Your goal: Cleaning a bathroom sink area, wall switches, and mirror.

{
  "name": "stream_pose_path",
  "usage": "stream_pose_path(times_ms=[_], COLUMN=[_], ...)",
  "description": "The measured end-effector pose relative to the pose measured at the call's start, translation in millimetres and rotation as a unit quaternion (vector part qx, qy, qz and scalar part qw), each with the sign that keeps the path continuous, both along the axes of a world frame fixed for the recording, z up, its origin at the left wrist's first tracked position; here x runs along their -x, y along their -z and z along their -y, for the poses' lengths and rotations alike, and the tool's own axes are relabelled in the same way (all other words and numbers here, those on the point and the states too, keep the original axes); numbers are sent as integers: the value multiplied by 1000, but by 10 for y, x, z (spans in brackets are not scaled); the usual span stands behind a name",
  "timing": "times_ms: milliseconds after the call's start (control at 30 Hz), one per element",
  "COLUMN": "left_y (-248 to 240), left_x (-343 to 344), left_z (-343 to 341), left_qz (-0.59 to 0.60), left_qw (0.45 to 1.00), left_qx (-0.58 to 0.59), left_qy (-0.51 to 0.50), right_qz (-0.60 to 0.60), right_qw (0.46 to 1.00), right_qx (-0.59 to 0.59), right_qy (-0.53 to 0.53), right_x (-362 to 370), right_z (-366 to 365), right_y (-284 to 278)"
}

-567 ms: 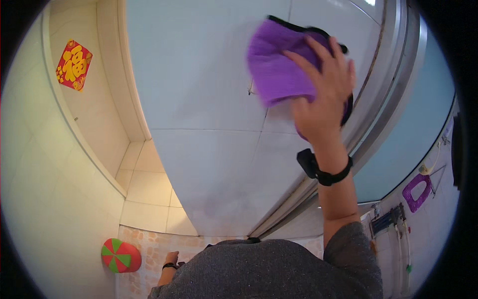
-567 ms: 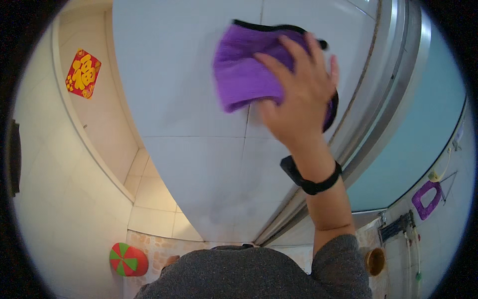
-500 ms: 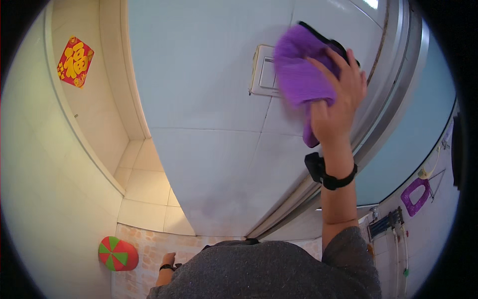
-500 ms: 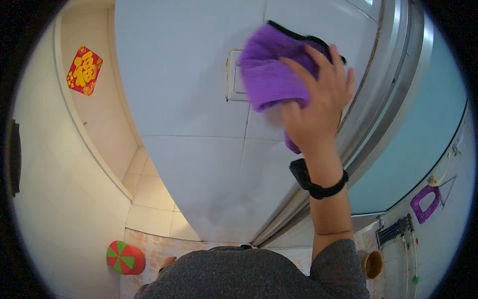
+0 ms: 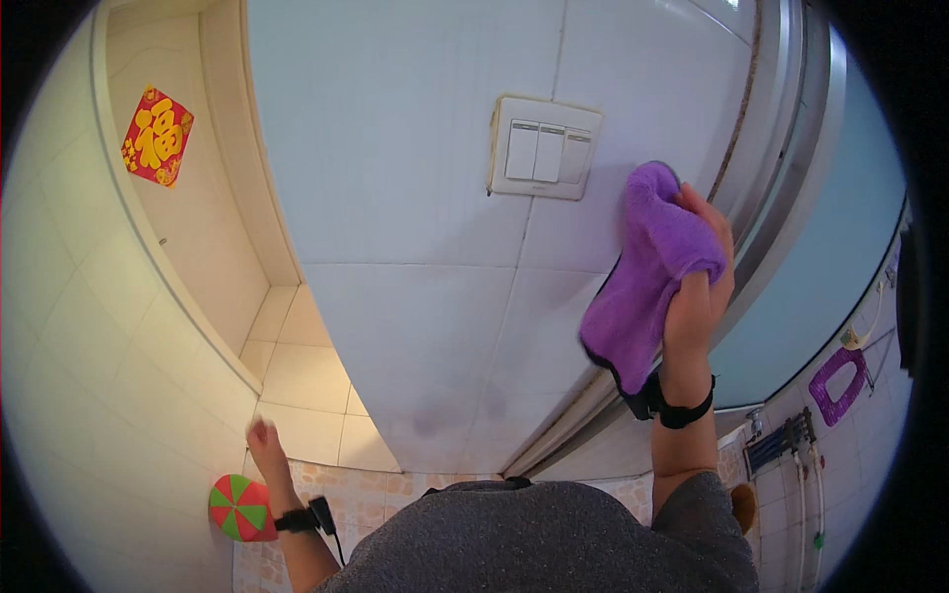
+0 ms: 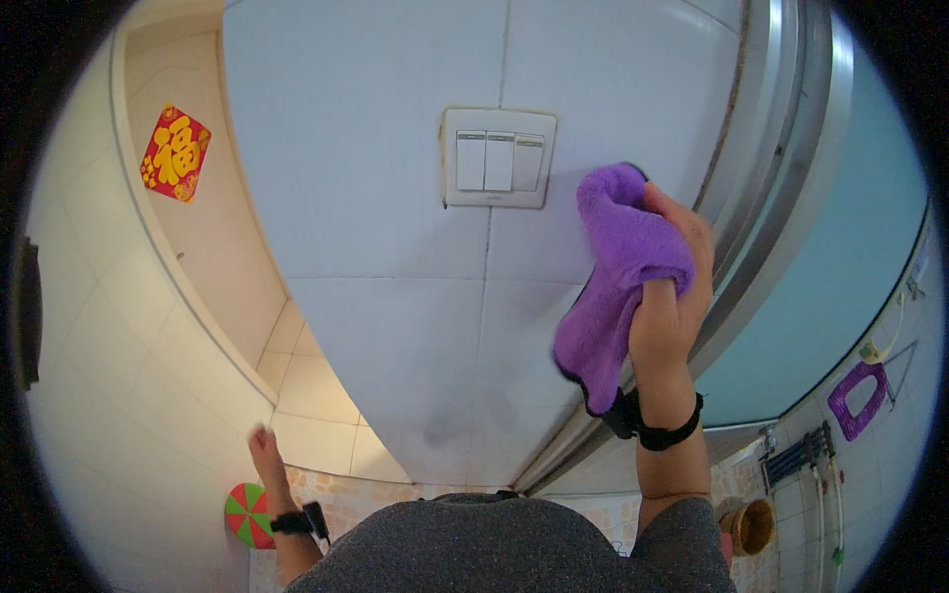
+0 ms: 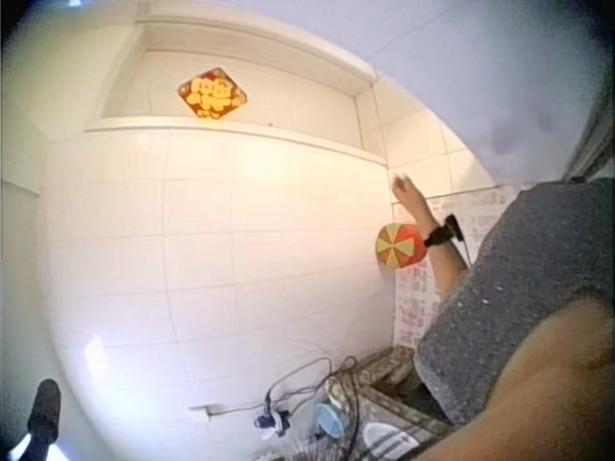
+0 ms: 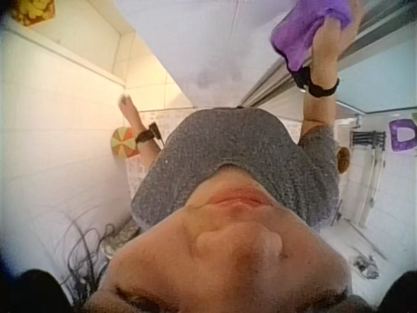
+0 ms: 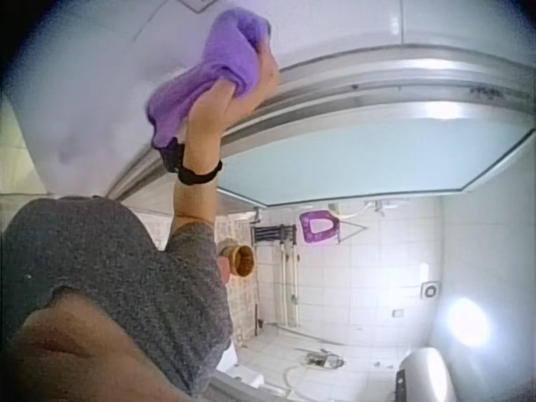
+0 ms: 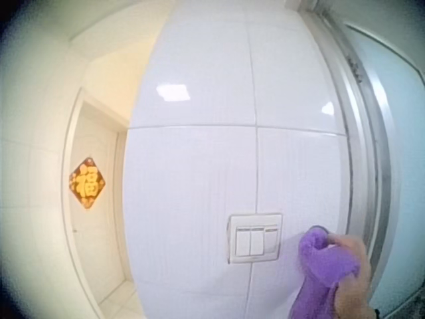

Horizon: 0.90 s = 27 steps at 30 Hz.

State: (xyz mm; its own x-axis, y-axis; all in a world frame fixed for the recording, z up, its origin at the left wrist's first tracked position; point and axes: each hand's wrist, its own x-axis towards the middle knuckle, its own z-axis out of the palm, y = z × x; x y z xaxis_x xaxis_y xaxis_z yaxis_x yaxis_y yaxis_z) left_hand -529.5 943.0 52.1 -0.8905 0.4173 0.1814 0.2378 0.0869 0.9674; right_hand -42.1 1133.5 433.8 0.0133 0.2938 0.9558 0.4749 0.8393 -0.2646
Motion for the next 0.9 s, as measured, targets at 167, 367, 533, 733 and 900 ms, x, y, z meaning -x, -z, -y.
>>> stream_pose_path(times_ms=[167,367,533,733,900], left_y=[-2747,-3895,-4341,-4568,-4612], left_x=[-1227,-1931,-1932,-1953,-1936], left_z=[-621,-1141,-1552,-1730,-1766], left_qz=[-365,-592,-710,-785,-797], left_qw=[908,740,659,557,542], left_qx=[-139,-142,-119,-143,-129], left_qy=[154,286,219,230,232], right_qz=[-125,44,-6,-165,-258], right_qw=[942,931,885,908,942], right_qx=[157,304,404,328,-214], right_qy=[-271,-197,-231,-200,7], right_x=[187,150,158,-92,91], right_z=[96,321,295,139,87], right_y=[-56,-189,-39,15,-125])
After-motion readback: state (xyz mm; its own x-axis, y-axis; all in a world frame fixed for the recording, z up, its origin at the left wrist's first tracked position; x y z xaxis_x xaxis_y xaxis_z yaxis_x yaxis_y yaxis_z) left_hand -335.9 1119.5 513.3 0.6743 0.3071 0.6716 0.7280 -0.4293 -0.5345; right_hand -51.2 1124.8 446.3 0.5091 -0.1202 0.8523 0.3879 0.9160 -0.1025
